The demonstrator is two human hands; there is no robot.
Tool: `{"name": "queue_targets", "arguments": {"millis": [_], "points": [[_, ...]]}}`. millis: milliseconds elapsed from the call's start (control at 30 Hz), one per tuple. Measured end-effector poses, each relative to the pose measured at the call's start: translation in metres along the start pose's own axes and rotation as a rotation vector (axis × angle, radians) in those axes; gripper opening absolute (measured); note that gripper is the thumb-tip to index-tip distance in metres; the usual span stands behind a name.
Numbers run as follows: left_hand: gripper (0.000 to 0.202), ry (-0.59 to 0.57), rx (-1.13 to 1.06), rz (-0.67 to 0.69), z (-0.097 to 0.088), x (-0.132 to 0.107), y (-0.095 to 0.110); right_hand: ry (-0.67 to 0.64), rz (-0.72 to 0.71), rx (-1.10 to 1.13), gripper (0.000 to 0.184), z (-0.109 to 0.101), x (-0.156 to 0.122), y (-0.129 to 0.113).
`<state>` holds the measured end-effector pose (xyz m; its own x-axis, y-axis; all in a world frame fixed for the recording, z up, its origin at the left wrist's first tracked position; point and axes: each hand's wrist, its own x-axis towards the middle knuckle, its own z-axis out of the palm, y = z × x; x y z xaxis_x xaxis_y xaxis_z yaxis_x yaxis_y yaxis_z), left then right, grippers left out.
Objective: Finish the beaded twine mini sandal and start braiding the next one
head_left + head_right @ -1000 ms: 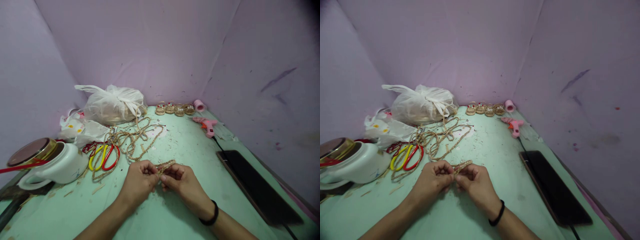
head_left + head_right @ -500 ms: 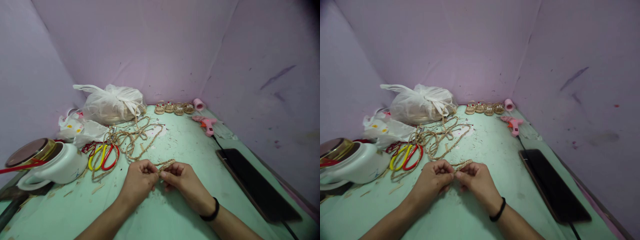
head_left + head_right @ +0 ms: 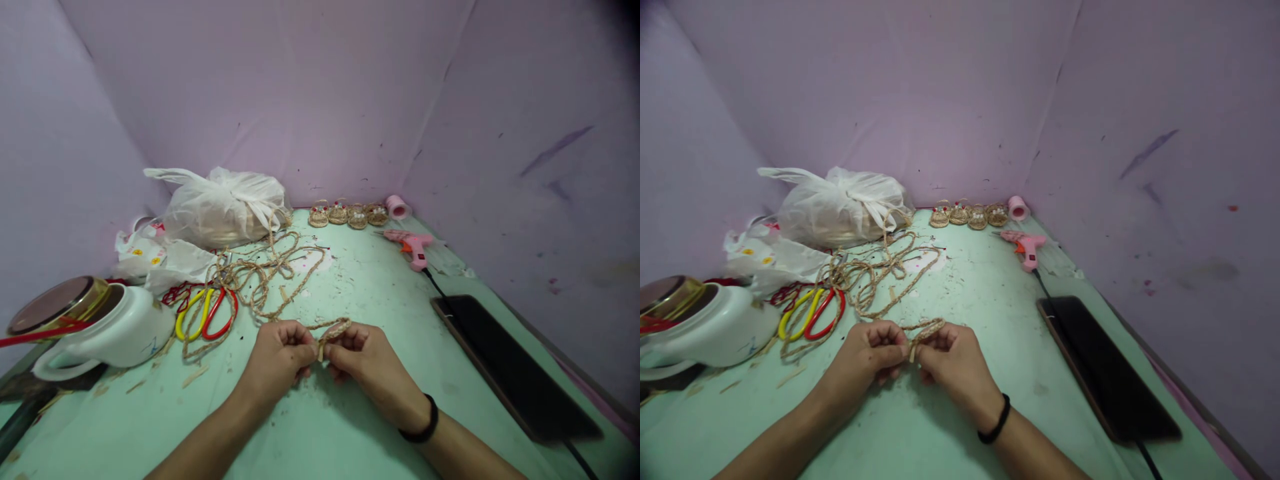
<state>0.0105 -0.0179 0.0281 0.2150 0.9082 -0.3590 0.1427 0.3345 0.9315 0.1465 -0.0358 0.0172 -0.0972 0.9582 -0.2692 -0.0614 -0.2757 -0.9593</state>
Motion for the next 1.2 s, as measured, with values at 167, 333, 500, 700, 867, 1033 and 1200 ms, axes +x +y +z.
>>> {"name": "queue_targets", "arguments": {"millis": [167, 333, 500, 700, 867, 1033, 1200], "points": [[0.010, 0.003, 0.009, -0.008, -0.001, -0.001, 0.000, -0.044, -0.005, 0.035, 0.012, -0.001, 0.000, 0.003], [0.009, -0.010, 0.002, -0.016, -0.002, 0.001, -0.003, -0.068, -0.017, 0.071, 0.017, -0.001, 0.000, 0.003], [0.011, -0.020, -0.004, -0.017, -0.001, 0.003, -0.004, -0.057, 0.005, 0.013, 0.006, 0.000, 0.001, -0.001], [0.009, -0.010, 0.038, 0.015, 0.000, 0.001, -0.003, -0.083, 0.052, 0.030, 0.017, -0.003, -0.001, -0.001], [0.014, -0.003, 0.147, 0.076, -0.004, 0.000, 0.003, 0.009, 0.064, 0.052, 0.021, -0.005, 0.000, 0.001], [0.016, 0.071, 0.450, 0.335, -0.006, -0.005, 0.001, 0.033, 0.052, 0.131, 0.020, -0.004, 0.001, 0.003], [0.019, 0.305, 0.999, 0.961, 0.001, -0.017, -0.011, 0.009, 0.074, 0.246, 0.024, -0.002, 0.002, 0.006]]}}
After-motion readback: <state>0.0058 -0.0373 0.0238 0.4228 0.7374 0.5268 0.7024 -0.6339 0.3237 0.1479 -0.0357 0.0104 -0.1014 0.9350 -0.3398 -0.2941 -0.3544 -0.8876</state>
